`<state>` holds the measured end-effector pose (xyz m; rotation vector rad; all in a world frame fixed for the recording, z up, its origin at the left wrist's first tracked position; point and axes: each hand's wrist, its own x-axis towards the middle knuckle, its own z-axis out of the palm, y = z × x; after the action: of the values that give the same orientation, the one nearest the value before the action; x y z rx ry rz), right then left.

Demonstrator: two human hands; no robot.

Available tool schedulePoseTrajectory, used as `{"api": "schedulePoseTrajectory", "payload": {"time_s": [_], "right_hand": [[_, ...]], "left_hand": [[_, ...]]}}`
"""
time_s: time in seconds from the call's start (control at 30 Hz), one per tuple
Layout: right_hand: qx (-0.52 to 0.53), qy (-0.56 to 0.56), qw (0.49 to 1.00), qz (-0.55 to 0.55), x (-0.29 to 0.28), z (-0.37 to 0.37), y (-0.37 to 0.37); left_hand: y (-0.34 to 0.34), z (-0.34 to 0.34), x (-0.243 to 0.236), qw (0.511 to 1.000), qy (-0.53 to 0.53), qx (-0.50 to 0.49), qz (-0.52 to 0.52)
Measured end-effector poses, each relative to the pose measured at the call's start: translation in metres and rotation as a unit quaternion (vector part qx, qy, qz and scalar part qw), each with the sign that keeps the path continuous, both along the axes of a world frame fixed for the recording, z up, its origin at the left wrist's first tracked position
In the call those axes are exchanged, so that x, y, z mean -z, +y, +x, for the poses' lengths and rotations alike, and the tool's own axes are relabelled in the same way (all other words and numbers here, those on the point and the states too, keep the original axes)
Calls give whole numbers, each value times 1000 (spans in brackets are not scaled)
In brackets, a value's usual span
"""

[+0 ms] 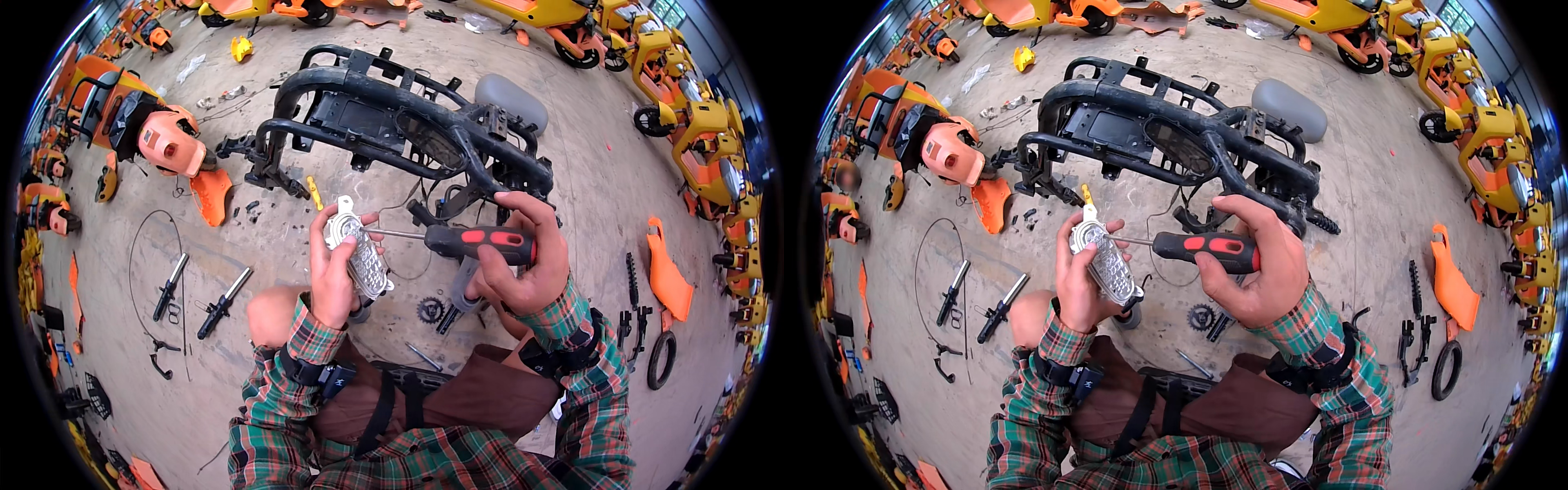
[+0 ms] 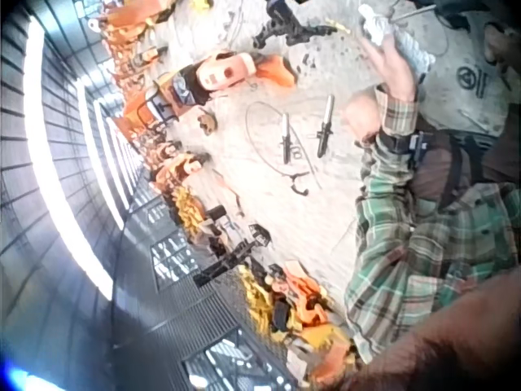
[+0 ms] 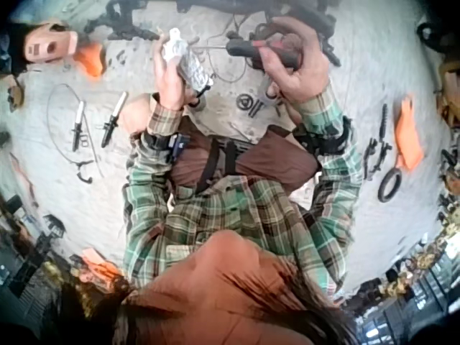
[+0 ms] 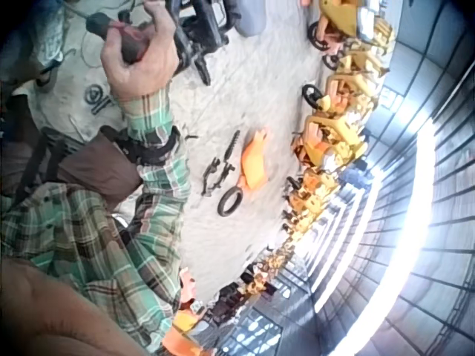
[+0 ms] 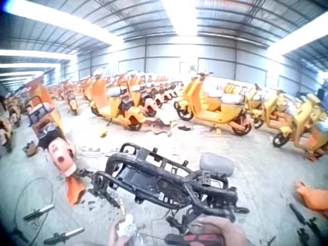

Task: The person uses a screwdriver to remove and replace screws on a motorcycle instrument cluster, then pulls the internal components apart and re-secures them.

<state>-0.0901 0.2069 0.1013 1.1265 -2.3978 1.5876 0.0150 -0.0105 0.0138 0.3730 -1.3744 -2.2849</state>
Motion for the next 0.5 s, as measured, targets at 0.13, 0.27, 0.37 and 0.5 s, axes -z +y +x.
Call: {"api": "schedulePoseTrajectory", "payload": {"time_s": [0.13, 0.27, 0.37, 0.5], "right_hand": [[-4, 30, 998, -48, 2, 1, -13], [9, -12, 1000, 7, -8, 0, -13], [11, -12, 1000, 11, -9, 3, -12], [-15, 13, 998, -55, 1, 3, -10]], "left_hand": [[-3, 4, 1, 1000, 1, -15, -10], [-5, 7, -2, 1000, -4, -23, 1], [-5, 7, 0, 1000, 2, -13, -1], [-2, 2, 2, 1000, 1, -13, 1]]}}
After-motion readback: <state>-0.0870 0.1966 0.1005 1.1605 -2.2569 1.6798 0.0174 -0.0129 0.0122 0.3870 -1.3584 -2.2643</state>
